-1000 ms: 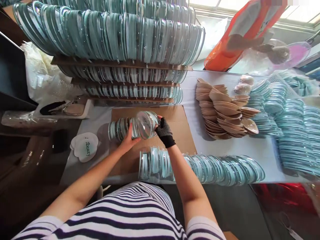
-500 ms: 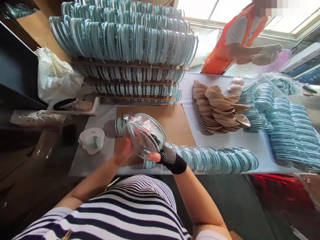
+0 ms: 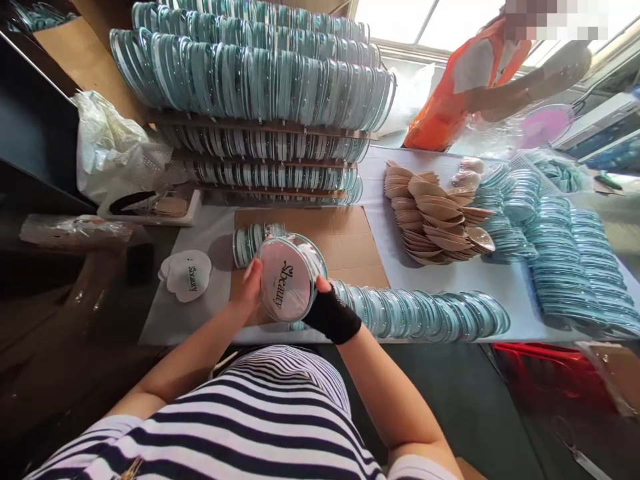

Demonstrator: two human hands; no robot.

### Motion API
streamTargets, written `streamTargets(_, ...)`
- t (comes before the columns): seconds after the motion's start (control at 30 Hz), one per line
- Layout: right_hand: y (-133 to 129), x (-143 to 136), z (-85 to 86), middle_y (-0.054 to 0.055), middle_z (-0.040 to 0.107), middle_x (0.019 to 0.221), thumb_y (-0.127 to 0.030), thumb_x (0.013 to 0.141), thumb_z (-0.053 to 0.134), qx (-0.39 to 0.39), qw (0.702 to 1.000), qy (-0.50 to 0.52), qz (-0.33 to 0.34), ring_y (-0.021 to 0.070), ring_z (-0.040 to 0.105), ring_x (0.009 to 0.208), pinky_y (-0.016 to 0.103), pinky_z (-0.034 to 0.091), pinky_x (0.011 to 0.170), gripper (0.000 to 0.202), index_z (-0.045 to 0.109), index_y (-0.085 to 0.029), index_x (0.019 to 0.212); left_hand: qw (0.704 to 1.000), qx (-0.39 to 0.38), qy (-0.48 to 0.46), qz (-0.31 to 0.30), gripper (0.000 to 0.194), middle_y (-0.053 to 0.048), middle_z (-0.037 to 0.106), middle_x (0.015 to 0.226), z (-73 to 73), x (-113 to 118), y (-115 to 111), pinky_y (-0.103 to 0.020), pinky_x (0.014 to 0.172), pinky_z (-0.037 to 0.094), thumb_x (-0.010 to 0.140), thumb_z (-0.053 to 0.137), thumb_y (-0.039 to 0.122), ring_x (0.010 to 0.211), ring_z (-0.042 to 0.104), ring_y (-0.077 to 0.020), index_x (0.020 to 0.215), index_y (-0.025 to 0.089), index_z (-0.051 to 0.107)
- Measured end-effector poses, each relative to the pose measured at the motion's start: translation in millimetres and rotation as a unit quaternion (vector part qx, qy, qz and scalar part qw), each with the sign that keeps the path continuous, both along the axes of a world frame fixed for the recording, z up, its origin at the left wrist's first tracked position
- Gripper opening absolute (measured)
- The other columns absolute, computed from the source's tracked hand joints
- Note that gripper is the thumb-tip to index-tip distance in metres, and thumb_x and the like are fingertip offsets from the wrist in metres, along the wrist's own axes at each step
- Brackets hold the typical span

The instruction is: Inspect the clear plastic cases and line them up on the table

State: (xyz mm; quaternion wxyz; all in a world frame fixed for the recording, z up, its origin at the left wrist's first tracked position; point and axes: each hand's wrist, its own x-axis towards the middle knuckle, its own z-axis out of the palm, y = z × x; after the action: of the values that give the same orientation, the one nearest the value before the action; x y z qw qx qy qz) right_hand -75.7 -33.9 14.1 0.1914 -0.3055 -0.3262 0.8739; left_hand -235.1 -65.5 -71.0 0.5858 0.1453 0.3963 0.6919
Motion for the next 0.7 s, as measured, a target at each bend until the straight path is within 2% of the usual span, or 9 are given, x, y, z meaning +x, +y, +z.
streamTargets(0.13,-4,-3,-8.6,0.011,0.068,0.129,-0.086,0.066,0.062,-0.001,1.0,-0.007,0.004,0.0306,0.052,0.135,0.05,0.042,0.114,0.085,0.065,-0.023,0.123,0.999,-0.016,0.027,-0.019,0.078,-0.009,0.075,0.118,1.6,1,4,-0.047,0.111,0.046,0.062,0.073,0.083,0.127,0.061,-0.0354,0.108,0.021,0.073)
streamTargets(0.27,3,1,-15.7,0.01,0.073,0.119,-0.087,0.075,0.046,0.033,0.995,-0.029,-0.085,0.0322,0.054,0.133,0.053,0.046,0.11,0.077,0.068,-0.024,0.115,0.998,0.0,0.049,-0.04,0.08,-0.011,0.074,0.121,-2.0,8,7,-0.048,0.116,0.04,0.063,0.072,0.082,0.13,0.059,-0.0351,0.112,0.018,0.073)
streamTargets(0.33,8,3,-19.6,0.01,0.073,0.117,-0.087,0.08,0.037,0.058,0.993,-0.046,-0.096,0.0327,0.056,0.132,0.054,0.047,0.108,0.08,0.068,-0.024,0.117,0.996,0.016,0.061,-0.057,0.079,-0.011,0.074,0.121,-3.3,10,9,-0.048,0.116,0.04,0.063,0.075,0.079,0.129,0.06,-0.0344,0.115,0.019,0.072)
streamTargets(0.43,14,6,-19.9,0.011,0.071,0.126,-0.088,0.083,0.032,0.131,0.99,-0.054,-0.02,0.032,0.059,0.129,0.052,0.049,0.106,0.086,0.063,-0.024,0.131,0.995,0.018,0.043,-0.084,0.081,-0.011,0.075,0.116,1.3,8,10,-0.049,0.111,0.045,0.061,0.077,0.078,0.122,0.064,-0.0345,0.116,0.019,0.072)
streamTargets(0.5,15,5,-13.4,0.009,0.061,0.142,-0.086,0.082,0.045,0.229,0.97,-0.043,0.062,0.03,0.055,0.134,0.049,0.046,0.111,0.086,0.054,-0.028,0.144,0.996,0.03,0.001,-0.089,0.083,-0.01,0.075,0.117,10.8,3,7,-0.049,0.106,0.049,0.063,0.075,0.079,0.117,0.066,-0.0335,0.123,0.022,0.069)
streamTargets(0.57,13,6,-3.6,0.006,0.049,0.155,-0.079,0.08,0.06,0.343,0.929,-0.034,0.137,0.0285,0.047,0.142,0.046,0.037,0.119,0.084,0.051,-0.03,0.148,0.994,0.081,-0.024,-0.069,0.084,-0.009,0.072,0.124,24.2,-5,0,-0.049,0.104,0.051,0.067,0.069,0.082,0.119,0.066,-0.0327,0.131,0.027,0.065)
streamTargets(0.6,11,7,0.8,0.005,0.047,0.157,-0.075,0.081,0.063,0.415,0.894,-0.038,0.165,0.0284,0.042,0.145,0.045,0.031,0.123,0.078,0.055,-0.03,0.145,0.991,0.123,-0.015,-0.049,0.084,-0.008,0.07,0.128,31.4,-9,-4,-0.05,0.105,0.051,0.069,0.066,0.083,0.124,0.063,-0.0328,0.134,0.029,0.064)
streamTargets(0.63,8,8,3.8,0.005,0.049,0.155,-0.072,0.084,0.063,0.498,0.845,-0.056,0.185,0.0285,0.041,0.146,0.046,0.027,0.124,0.07,0.062,-0.03,0.139,0.984,0.176,0.01,-0.022,0.084,-0.008,0.069,0.13,38.4,-14,-9,-0.05,0.108,0.049,0.07,0.063,0.085,0.129,0.06,-0.0334,0.133,0.03,0.065)
streamTargets(0.7,2,9,3.3,0.004,0.059,0.145,-0.064,0.091,0.058,0.661,0.714,-0.114,0.2,0.0276,0.045,0.142,0.048,0.028,0.124,0.051,0.069,-0.031,0.128,0.955,0.285,0.084,0.023,0.083,-0.009,0.069,0.131,50.1,-25,-16,-0.054,0.114,0.044,0.071,0.057,0.088,0.137,0.053,-0.0355,0.128,0.029,0.07)
